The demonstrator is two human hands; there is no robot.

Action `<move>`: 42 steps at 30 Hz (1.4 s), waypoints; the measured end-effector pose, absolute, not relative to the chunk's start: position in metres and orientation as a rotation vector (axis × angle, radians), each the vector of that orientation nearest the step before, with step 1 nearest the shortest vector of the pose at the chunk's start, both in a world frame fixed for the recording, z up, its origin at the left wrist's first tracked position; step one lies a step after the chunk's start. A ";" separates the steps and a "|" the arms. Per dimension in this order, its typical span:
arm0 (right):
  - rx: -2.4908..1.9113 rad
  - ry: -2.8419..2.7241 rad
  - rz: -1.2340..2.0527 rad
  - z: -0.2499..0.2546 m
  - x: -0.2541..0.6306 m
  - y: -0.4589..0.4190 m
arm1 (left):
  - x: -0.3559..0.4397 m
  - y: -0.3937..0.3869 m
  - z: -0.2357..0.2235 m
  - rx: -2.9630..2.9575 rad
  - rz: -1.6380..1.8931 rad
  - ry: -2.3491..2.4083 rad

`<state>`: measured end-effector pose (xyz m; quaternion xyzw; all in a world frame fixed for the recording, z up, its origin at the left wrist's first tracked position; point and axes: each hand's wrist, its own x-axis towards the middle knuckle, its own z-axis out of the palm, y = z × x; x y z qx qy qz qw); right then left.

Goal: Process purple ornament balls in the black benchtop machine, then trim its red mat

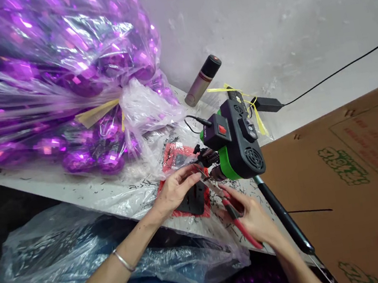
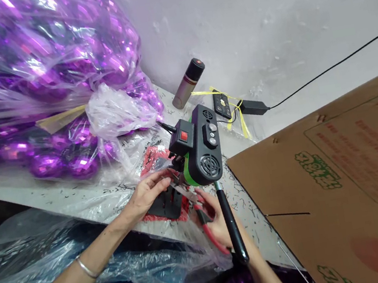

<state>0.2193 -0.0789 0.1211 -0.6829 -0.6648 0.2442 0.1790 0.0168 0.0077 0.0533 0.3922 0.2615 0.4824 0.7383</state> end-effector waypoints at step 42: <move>-1.872 -1.759 1.038 0.101 0.229 -0.088 | 0.020 0.002 0.061 0.701 1.041 0.749</move>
